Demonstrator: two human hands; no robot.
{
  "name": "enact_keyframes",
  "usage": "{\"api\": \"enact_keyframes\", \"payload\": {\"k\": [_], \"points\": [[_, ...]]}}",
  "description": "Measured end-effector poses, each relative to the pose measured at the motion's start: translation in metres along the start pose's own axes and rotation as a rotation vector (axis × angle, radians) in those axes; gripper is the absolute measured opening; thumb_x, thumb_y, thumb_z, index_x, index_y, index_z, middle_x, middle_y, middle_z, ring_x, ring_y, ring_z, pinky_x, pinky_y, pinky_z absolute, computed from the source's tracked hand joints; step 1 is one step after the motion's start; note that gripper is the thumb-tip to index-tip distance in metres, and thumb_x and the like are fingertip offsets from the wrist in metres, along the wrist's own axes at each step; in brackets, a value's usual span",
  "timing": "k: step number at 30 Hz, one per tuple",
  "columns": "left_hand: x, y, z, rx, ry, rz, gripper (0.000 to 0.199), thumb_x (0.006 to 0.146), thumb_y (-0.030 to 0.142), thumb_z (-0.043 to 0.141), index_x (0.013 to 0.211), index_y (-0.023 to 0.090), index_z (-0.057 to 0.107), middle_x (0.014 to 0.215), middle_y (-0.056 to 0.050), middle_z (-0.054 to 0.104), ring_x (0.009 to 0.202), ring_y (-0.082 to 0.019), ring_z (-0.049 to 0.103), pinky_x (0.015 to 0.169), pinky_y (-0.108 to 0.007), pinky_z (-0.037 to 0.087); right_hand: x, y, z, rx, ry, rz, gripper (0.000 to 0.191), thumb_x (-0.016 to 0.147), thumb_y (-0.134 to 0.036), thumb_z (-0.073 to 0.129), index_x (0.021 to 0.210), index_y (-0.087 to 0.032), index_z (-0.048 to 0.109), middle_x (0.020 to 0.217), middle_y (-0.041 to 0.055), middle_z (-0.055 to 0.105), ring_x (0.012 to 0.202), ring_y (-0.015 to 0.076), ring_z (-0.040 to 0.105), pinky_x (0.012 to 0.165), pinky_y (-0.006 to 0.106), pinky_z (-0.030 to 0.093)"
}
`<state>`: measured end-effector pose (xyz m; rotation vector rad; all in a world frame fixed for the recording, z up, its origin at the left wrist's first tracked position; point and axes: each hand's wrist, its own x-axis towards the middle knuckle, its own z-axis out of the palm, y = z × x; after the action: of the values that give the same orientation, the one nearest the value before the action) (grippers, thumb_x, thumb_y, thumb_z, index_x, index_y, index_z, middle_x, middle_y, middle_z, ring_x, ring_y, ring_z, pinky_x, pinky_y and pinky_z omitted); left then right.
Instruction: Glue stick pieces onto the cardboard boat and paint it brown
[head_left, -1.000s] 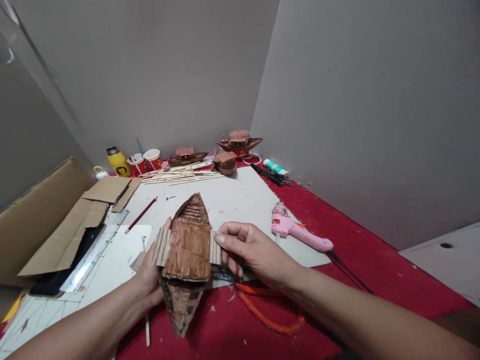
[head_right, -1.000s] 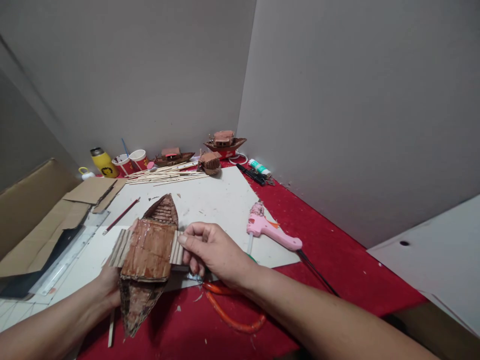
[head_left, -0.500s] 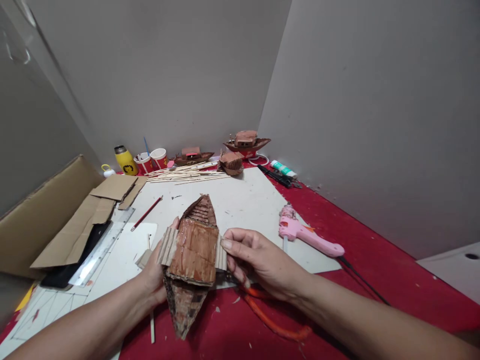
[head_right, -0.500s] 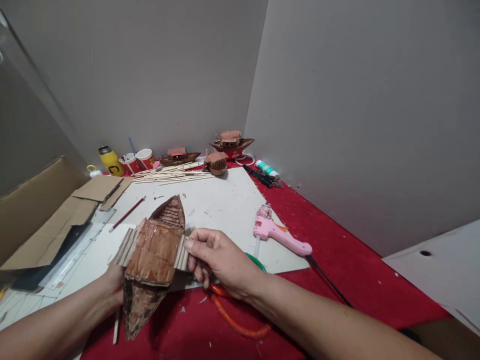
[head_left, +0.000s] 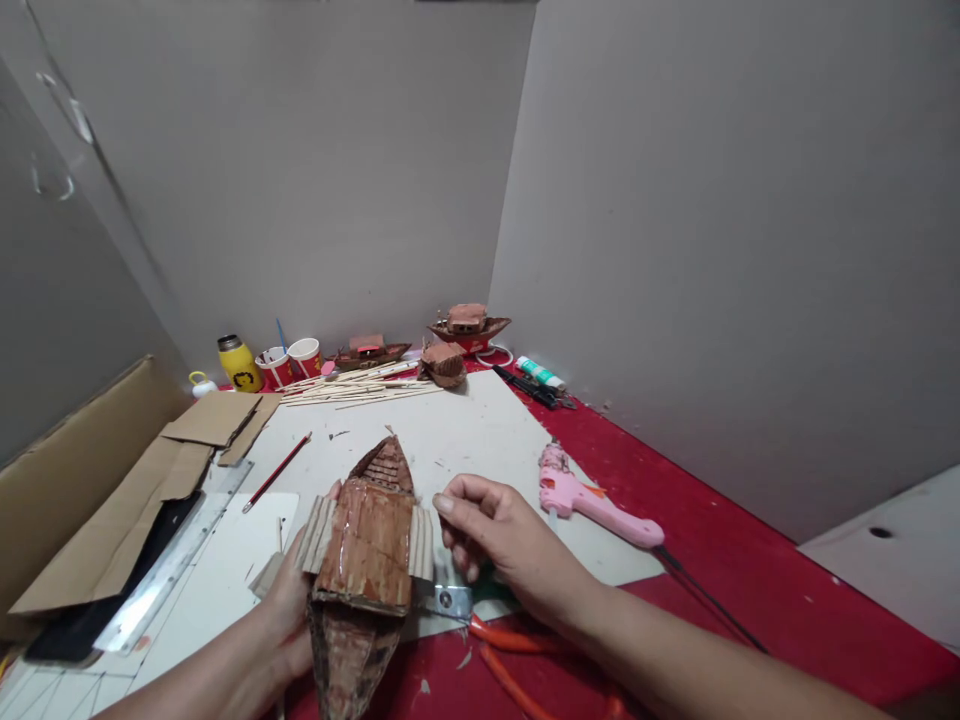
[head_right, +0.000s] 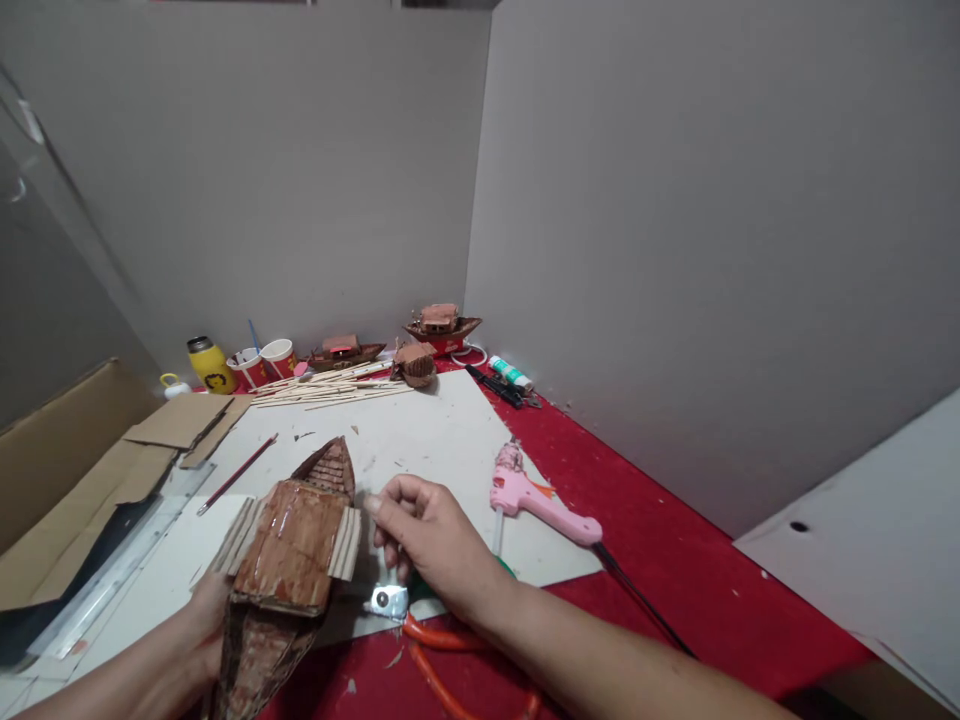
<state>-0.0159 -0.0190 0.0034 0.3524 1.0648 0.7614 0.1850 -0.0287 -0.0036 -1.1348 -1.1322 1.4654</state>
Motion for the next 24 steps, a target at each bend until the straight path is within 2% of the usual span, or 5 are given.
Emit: {"api": "enact_keyframes", "payload": {"k": [5,8,11,16,24], "points": [[0.001,-0.001,0.002,0.004,0.025,-0.01,0.042,0.094,0.047,0.05,0.076,0.015,0.072,0.056,-0.006,0.072,0.053,-0.025,0.068,0.059,-0.035,0.053,-0.007,-0.001,-0.002,-0.306,0.19,-0.391,0.024,0.087,-0.043,0.064,0.094,-0.02,0.065,0.088,0.0032,0.068,0.08,0.0164,0.065,0.07,0.028,0.054],[0.003,-0.001,0.002,-0.044,-0.005,-0.009,0.04,0.094,0.045,0.052,0.093,0.013,0.075,0.063,-0.006,0.075,0.067,-0.027,0.072,0.074,-0.039,0.055,-0.012,0.006,-0.003,-0.513,0.159,-0.635,0.031,0.091,-0.034,0.061,0.119,-0.022,0.062,0.118,0.0081,0.068,0.11,0.0215,0.064,0.094,0.035,0.053],[0.002,-0.001,0.002,-0.07,-0.013,0.0,0.043,0.094,0.043,0.053,0.112,0.01,0.073,0.067,-0.007,0.076,0.072,-0.028,0.073,0.082,-0.04,0.053,-0.014,0.014,-0.003,-0.659,0.082,-0.794,0.045,0.092,-0.032,0.064,0.134,-0.022,0.054,0.131,0.0113,0.064,0.124,0.0228,0.059,0.107,0.037,0.048],[0.0,0.001,0.004,-0.012,-0.012,-0.006,0.049,0.09,0.048,0.059,0.12,0.012,0.071,0.06,-0.005,0.074,0.056,-0.026,0.067,0.079,-0.041,0.051,-0.01,0.024,-0.003,-0.767,-0.001,-0.846,0.056,0.094,-0.036,0.062,0.145,-0.02,0.044,0.141,0.0144,0.059,0.133,0.0232,0.052,0.113,0.041,0.044],[0.0,0.001,0.004,0.017,0.045,0.015,0.049,0.092,0.049,0.055,0.115,0.008,0.072,0.064,-0.009,0.076,0.056,-0.026,0.069,0.062,-0.036,0.053,-0.01,0.024,-0.003,-0.812,-0.027,-0.855,0.055,0.097,-0.037,0.058,0.147,-0.019,0.043,0.143,0.0152,0.057,0.136,0.0228,0.05,0.114,0.044,0.043]]}}
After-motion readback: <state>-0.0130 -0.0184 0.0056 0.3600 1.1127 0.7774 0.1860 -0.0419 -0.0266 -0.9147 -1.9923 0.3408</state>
